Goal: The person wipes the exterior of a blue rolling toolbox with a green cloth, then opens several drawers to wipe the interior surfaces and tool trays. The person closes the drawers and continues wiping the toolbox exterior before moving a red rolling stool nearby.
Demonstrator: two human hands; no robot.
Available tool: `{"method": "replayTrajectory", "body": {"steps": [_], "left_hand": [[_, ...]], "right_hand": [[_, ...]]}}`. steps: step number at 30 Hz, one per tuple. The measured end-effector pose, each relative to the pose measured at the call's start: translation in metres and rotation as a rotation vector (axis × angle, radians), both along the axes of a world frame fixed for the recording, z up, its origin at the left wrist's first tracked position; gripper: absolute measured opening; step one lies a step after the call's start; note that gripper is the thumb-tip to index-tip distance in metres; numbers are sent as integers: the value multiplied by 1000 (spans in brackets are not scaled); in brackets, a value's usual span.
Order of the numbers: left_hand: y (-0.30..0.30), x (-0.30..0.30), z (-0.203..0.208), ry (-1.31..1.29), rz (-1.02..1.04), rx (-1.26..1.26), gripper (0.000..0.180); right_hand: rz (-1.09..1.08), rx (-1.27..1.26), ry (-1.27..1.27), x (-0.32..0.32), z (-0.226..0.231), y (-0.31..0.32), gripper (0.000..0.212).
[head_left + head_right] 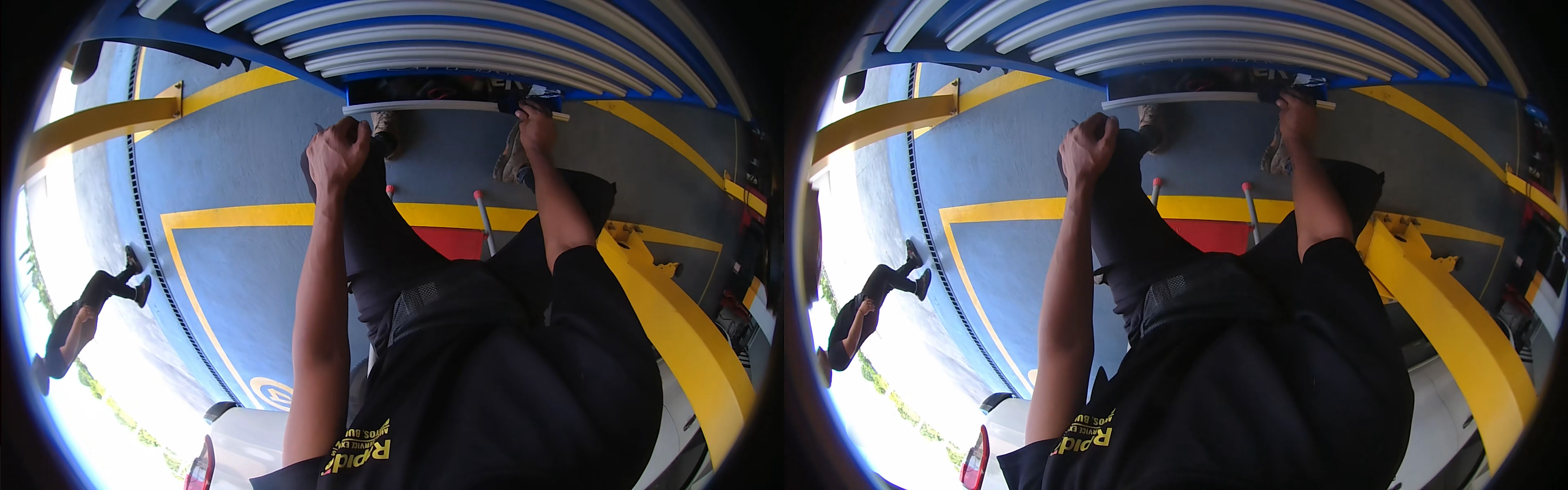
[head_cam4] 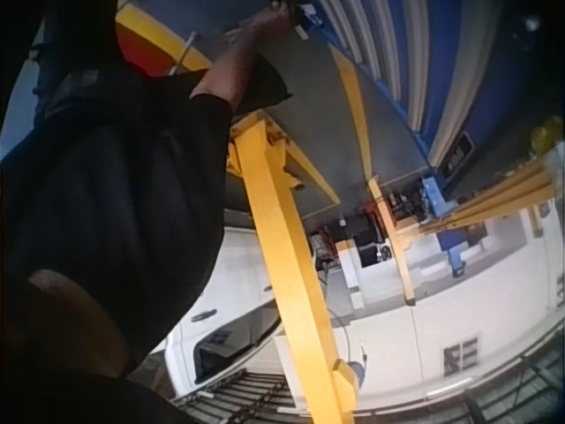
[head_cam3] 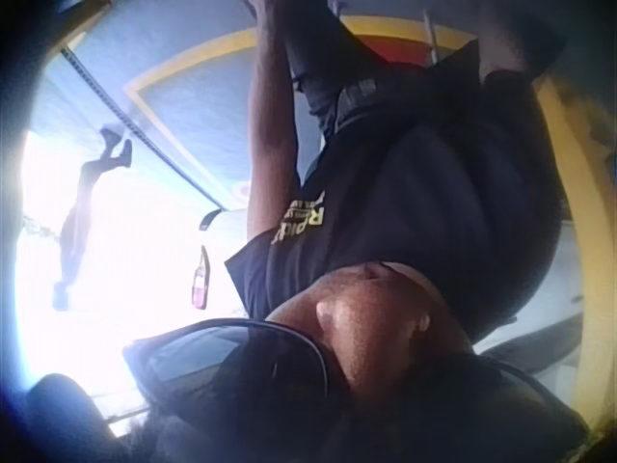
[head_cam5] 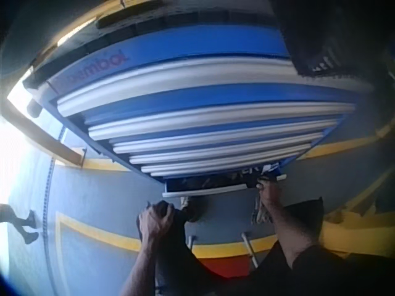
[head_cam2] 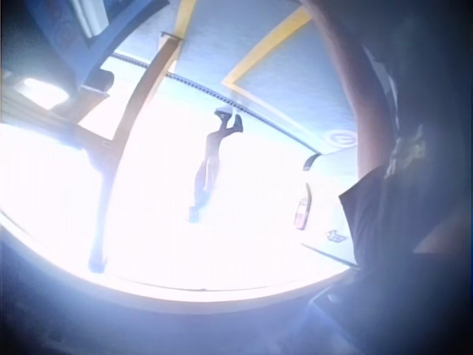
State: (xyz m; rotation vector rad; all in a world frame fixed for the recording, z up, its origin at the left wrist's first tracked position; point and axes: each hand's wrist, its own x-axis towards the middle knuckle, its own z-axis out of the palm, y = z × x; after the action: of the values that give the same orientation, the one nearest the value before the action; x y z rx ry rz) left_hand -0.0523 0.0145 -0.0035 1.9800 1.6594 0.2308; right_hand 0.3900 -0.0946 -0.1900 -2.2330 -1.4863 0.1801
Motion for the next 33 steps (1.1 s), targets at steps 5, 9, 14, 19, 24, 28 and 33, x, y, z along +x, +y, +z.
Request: {"method": "replayTrajectory", "body": {"steps": [5, 9, 14, 19, 24, 28, 33], "left_hand": [[-3, 1, 1, 41, 2, 23, 52], [-1, 7, -1, 30, -1, 83, 47], [1, 11, 4, 40, -17, 9, 48], [-2, 12, 5, 52, 19, 25, 48], [-1, 12, 5, 62, 10, 29, 48], [2, 15, 3, 77, 1, 45, 48], [0, 19, 5, 111, -9, 8, 47]], "right_hand": [[168, -19, 108, -116, 14, 50, 29], [262, 70, 195, -199, 14, 81, 29], [274, 137, 340, -167, -2, 58, 26], [60, 196, 158, -33, -12, -8, 23], [-253, 48, 43, 57, -10, -29, 20], [-492, -5, 9, 41, -30, -18, 20], [-305, 14, 188, -89, -18, 19, 26]]}}
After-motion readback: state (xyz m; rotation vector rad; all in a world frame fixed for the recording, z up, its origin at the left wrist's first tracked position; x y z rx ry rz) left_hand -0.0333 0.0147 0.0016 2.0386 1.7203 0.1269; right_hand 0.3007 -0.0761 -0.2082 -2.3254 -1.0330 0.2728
